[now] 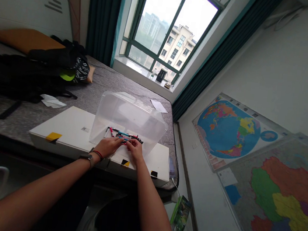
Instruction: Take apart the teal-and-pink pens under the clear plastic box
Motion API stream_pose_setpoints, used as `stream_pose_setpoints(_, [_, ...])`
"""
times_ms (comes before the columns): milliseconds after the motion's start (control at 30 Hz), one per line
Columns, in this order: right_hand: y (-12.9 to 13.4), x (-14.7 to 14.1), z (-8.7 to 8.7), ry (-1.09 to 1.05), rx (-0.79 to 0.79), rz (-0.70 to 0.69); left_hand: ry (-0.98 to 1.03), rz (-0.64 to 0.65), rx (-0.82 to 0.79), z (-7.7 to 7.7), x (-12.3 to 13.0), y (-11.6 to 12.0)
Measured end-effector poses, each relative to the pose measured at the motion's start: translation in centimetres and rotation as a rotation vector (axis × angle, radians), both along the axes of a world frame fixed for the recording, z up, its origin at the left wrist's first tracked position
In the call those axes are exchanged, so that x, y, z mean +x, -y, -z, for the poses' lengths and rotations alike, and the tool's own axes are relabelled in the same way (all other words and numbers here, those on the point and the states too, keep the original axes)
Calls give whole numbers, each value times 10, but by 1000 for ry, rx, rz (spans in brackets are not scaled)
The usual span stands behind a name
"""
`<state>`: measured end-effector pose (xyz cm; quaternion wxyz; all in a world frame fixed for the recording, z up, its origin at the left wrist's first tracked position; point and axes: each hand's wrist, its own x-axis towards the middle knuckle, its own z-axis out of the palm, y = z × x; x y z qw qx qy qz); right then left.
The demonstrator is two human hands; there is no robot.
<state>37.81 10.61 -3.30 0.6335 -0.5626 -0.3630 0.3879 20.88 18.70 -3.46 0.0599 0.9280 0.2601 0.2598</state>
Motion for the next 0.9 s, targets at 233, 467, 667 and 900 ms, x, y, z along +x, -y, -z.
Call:
stream_pose_setpoints(233, [0,2,2,-112,17,54,60,-8,66,-5,1,1])
stream_pose_setpoints(467, [1,1,0,-79,4,45,49,33,64,-4,0,0])
stream_pose_setpoints(667, [1,0,0,-174,39,115,62,-49,-2,-3,1,0])
stream_pose_setpoints(900, [0,0,1,-239,73,201,55,-97,-46,-3,2,-2])
